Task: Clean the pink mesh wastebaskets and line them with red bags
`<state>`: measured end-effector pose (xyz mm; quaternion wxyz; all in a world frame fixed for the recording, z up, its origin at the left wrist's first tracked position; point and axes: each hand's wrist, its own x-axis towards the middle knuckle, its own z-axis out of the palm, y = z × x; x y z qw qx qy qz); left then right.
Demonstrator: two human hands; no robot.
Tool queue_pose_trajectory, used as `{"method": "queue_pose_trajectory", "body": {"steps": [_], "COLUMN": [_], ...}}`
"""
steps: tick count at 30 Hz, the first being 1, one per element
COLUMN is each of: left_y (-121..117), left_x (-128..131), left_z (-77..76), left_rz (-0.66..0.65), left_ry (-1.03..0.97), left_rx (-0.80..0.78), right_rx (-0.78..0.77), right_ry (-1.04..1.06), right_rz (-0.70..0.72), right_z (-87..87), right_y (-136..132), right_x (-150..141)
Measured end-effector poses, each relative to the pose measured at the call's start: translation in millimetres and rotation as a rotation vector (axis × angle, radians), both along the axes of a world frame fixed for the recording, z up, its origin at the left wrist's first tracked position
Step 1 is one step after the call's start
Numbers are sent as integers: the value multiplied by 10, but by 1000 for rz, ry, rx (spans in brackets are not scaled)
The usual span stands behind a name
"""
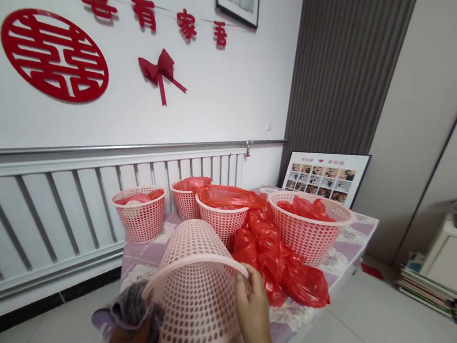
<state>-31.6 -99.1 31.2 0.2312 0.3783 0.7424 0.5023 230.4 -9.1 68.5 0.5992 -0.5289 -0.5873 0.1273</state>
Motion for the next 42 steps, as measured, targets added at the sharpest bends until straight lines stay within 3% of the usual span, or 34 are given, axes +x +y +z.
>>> {"method": "queue_pose_trajectory", "body": {"steps": [4, 7, 11, 14, 21, 25, 32, 37, 42], "left_y": [-84, -51, 95, 196, 234, 183, 95, 57, 17], "left_x": [-218, -191, -12, 83, 65, -4, -124, -97, -46], "left_z": [676, 992, 1168, 1176, 928, 713, 111, -242, -550], "left_rz": [-115, -255, -360, -360, -252, -198, -50, -4, 16], "left_ry": [310, 538, 674, 712, 693, 565, 177, -121, -243], "left_rx": [120, 117, 102, 123, 210, 191, -54, -64, -43], "right_rx": [-6, 125, 278, 246, 275, 301, 316, 312, 293], "right_ry": [-41, -207, -436, -548, -513, -527, -531, -541, -563], "right_rz": [94, 92, 93, 135, 92, 66, 29, 3, -14], "right_z": [-74, 80, 452, 633, 568, 539, 487, 431, 418], "right_y": [-107, -131, -143, -165, -146, -126, -79, -35, -31], "right_x": [-151, -280, -460, -589, -669, -613, -493, -450, -450]}}
